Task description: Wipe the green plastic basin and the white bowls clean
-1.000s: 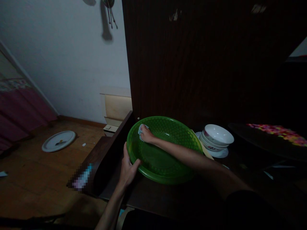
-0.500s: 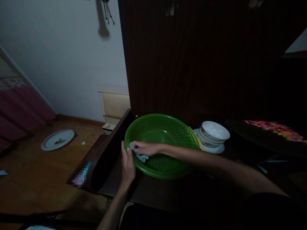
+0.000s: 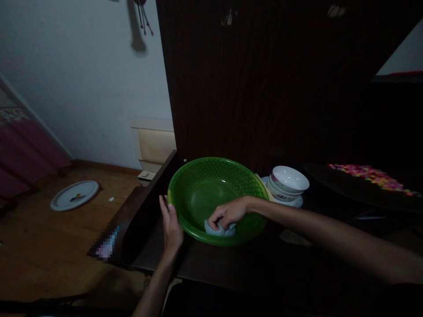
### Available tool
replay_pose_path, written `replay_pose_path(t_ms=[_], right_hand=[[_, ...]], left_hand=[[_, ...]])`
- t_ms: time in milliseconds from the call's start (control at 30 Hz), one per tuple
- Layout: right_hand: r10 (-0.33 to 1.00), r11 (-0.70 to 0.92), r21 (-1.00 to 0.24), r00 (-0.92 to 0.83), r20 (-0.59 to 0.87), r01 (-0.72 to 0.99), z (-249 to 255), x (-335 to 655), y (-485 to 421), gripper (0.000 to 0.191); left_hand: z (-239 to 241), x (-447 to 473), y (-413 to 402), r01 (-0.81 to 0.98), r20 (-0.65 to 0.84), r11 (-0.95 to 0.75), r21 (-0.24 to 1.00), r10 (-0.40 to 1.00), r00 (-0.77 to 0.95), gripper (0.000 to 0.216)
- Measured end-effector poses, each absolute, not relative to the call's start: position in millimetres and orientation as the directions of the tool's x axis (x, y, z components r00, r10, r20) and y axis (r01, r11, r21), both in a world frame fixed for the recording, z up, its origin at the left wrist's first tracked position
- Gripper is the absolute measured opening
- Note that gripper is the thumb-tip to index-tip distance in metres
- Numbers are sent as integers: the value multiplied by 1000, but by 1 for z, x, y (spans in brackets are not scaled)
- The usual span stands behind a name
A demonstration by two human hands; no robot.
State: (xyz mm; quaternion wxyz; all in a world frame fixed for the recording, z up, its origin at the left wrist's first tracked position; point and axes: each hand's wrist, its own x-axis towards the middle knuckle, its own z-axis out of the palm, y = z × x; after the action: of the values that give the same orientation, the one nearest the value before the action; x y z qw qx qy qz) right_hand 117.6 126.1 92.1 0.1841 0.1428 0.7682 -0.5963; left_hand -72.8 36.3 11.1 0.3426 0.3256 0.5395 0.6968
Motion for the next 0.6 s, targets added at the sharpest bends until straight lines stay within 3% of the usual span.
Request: replay_pose_path(t_ms=[100,133,200,267,333,467,600], right_hand=[[-30,281,-787,-815,-579,549,96,132,135,17],[20,293,-757,-796,-605,583,98,134,139,18],[251,306,-716,-779,-575,627,100,134,148,20],[517,314,-708,-740,-431,632,102,127,158,23],[686,330,-715,-677,-268,617,103,113,169,25],[837,369,-701,-545,-34,611,105,73,184,33],[842,467,-667,-522,135,580,108,30,182,44]], left_hand=[[9,-75,39,-191,58,-179,965,856,-514,85],[9,-75,40,-221,51,-183,958,866,-498,87],[10,-75,42,-308,45,-211,928,882,-469,89],[12,-75,42,-407,45,-251,878,891,-451,88],[14,-75,43,-470,53,-278,838,898,-436,84],[16,-80,46,-513,68,-277,813,919,-389,71],[12,-89,48,-524,10,-242,816,913,-407,46]])
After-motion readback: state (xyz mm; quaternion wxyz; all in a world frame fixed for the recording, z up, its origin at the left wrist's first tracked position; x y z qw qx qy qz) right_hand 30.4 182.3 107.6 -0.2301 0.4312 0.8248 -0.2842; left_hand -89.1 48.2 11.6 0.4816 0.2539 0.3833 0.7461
